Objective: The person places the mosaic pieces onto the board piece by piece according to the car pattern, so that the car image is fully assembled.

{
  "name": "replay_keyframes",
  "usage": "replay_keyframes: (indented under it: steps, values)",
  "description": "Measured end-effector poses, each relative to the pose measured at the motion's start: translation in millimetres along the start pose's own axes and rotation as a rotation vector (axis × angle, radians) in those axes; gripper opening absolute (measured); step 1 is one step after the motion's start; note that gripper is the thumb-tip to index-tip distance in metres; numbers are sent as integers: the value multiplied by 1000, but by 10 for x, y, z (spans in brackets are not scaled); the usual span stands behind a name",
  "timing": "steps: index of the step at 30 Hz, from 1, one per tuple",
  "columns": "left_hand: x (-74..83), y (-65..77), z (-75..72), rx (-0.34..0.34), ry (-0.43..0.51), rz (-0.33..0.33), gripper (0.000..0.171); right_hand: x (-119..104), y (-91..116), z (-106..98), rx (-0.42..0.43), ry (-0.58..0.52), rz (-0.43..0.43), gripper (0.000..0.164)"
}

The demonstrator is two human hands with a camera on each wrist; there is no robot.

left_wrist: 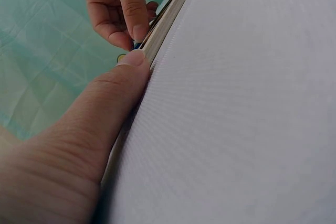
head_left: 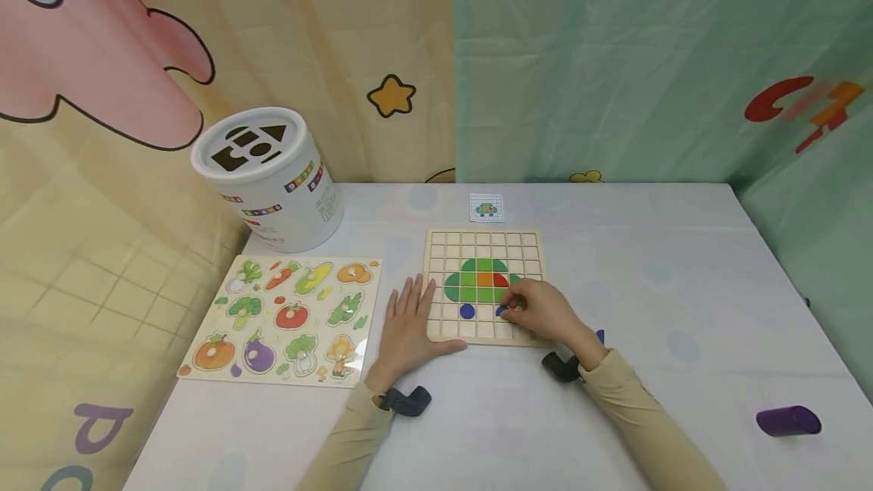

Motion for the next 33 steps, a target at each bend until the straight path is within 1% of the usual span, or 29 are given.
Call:
replay_keyframes:
  steps: [5, 12, 17, 22, 26, 30, 33]
  values:
    - [8, -1, -19, -1, 7, 0, 117, -5, -14, 16, 21, 27, 5, 10]
    - [5, -6, -26, 1, -4, 5, 117, -15, -15, 37, 44, 37, 28, 12]
    - [5, -10, -16, 9, -3, 9, 117, -27, 41, -9, 66, 28, 45, 11]
    - [10, -16, -8, 2, -5, 13, 117, 16, 196, -188, 127, 11, 54, 7]
    - [9, -11, -8, 5, 3, 12, 117, 145, 374, -390, 160, 52, 78, 6]
    - [2, -3, -7, 9, -1, 12, 117, 285, 586, -602, 140, 80, 130, 10]
    - [-3, 2, -7, 12, -2, 11, 117, 372, 735, -728, 111, 79, 162, 14]
Point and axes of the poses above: each hand's wrist, its own y-axis away from the middle knuckle, its own z-axis out of the palm, x = y × z, the point moved 1 cm from there along -y, towards the middle knuckle, and after that the axes turned 14 degrees about -y, right-handed, at the moved point
